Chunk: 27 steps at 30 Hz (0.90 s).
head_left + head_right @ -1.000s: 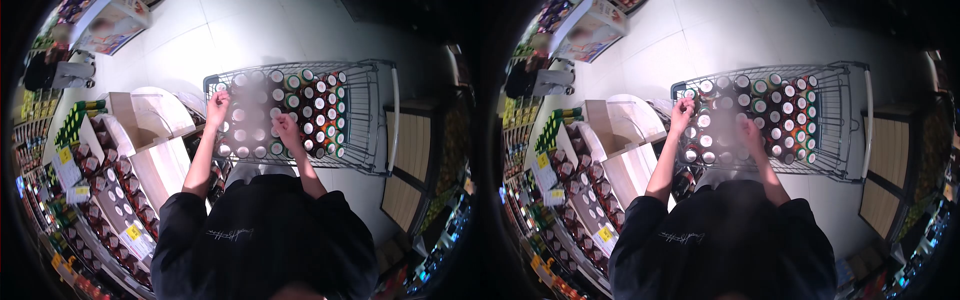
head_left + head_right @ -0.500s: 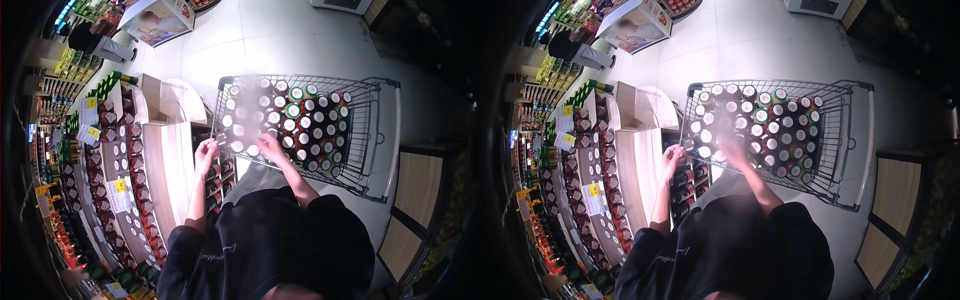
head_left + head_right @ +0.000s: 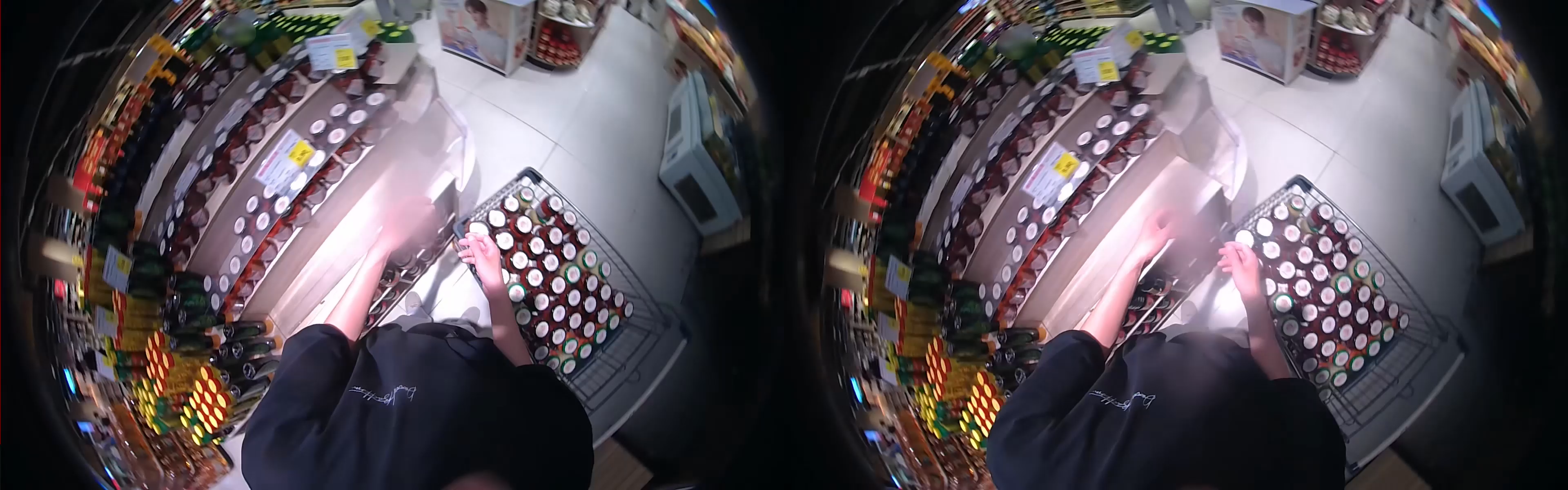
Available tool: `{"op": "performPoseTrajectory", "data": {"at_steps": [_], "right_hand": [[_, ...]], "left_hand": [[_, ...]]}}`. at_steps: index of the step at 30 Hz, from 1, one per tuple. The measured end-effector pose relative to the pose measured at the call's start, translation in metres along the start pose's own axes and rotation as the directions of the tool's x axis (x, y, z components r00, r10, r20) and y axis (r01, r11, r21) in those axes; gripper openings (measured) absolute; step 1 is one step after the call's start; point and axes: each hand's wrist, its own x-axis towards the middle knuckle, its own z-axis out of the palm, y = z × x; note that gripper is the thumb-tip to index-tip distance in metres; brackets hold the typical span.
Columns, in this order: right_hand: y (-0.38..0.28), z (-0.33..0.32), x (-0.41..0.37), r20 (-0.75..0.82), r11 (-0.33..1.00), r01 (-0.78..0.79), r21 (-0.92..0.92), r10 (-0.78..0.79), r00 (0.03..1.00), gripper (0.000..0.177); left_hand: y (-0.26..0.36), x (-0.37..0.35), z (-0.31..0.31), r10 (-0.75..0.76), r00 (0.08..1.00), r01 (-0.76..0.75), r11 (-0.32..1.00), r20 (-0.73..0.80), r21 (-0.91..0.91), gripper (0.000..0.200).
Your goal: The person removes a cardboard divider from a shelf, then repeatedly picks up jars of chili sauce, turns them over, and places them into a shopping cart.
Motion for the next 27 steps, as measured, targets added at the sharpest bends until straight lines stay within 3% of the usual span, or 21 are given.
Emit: {"op": "performPoseTrajectory", "data": {"at_steps": [1,3,4,5,7,9,11,12,13,17,23,27], "right_hand": [[-0.002,0.017,0.006,0.041,1.0,0.021,-0.004,-0.02,0.999,0.029],[-0.007,0.049,0.018,0.13,1.0,0.009,-0.001,-0.009,0.992,0.029],[-0.011,0.068,0.022,0.165,1.0,0.014,-0.006,-0.013,0.986,0.029],[-0.016,0.084,0.025,0.199,0.998,0.018,-0.063,-0.005,0.98,0.03],[-0.031,0.121,0.029,0.237,0.989,0.023,-0.146,0.012,0.971,0.03],[-0.042,0.154,0.036,0.277,0.984,0.045,-0.175,0.006,0.961,0.031],[-0.052,0.186,0.043,0.344,0.977,0.076,-0.197,-0.004,0.939,0.03],[-0.052,0.202,0.052,0.377,0.971,0.112,-0.209,-0.026,0.926,0.029],[-0.057,0.218,0.057,0.407,0.96,0.134,-0.247,-0.023,0.913,0.031],[-0.08,0.282,0.07,0.512,0.969,0.159,-0.191,-0.04,0.858,0.03],[-0.116,0.373,0.089,0.568,0.974,0.194,-0.115,-0.096,0.817,0.028],[-0.126,0.407,0.101,0.589,0.971,0.229,-0.072,-0.144,0.795,0.029]], "left_hand": [[0.026,-0.005,-0.017,0.005,1.0,-0.005,0.994,-0.008,0.108,0.034],[0.019,-0.011,-0.057,0.208,0.977,-0.212,0.972,-0.056,-0.097,0.033],[0.023,-0.016,-0.077,0.024,0.995,-0.052,0.949,-0.094,-0.312,0.031],[0.019,-0.019,-0.097,0.018,0.991,-0.06,0.944,-0.13,-0.326,0.031],[0.009,-0.023,-0.138,0.162,0.949,-0.224,0.95,-0.272,-0.216,0.029],[0.001,-0.028,-0.182,0.213,0.924,-0.257,0.961,-0.319,-0.105,0.029],[0.005,-0.034,-0.222,0.114,0.91,-0.21,0.955,-0.398,-0.208,0.03],[-0.006,-0.029,-0.244,0.196,0.874,-0.288,0.945,-0.444,-0.151,0.03],[0.003,-0.034,-0.262,0.195,0.867,-0.33,0.914,-0.459,-0.235,0.031],[0.035,-0.049,-0.333,0.27,0.79,-0.437,0.878,-0.55,-0.198,0.031],[0.071,-0.049,-0.431,0.219,0.698,-0.446,0.878,-0.682,-0.175,0.03],[0.07,-0.015,-0.505,0.278,0.671,-0.425,0.904,-0.687,-0.049,0.03]]}}
